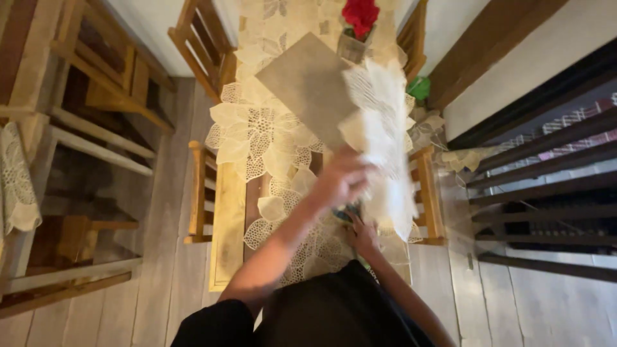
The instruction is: Wiping and arranging lace table mats on wooden tables in a dining room.
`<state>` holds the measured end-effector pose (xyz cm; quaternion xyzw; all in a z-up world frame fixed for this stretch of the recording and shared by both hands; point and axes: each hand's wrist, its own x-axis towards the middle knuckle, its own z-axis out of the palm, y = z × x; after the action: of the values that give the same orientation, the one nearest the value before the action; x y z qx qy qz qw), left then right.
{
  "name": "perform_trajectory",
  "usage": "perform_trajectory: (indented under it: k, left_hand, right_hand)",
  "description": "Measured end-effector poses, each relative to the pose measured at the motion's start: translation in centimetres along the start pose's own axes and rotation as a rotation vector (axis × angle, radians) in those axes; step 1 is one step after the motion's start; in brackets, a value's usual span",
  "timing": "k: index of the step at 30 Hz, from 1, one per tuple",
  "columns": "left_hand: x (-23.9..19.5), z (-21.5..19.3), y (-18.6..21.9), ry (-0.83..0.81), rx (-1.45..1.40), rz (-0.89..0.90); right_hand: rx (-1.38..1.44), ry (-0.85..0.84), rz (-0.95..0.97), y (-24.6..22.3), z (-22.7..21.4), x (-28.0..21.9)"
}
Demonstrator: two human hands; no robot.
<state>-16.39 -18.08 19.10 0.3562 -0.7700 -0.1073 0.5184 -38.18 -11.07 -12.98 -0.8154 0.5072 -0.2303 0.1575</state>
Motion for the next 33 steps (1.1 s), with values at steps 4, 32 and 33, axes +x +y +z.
perform_trajectory:
  k: [4,32,33]
  left_hand:
    - [-1.0,-3.3,-5.3,0.099,-0.224,-0.569]
    - [-21.6,-1.0,-10.5,0.203,-0.274,-0.852]
    - [-19.0,-1.5,-8.7,0.143,-0.213,-0.820]
  right_hand:
    - [0.009,-0.109,0.090,-3.0,-4.0,0.4]
    - [0.002,-0.123,0.086,-5.3,-5.7,1.2]
    - [0.010,-0.129,0.081,-5.4,-5.8,1.3]
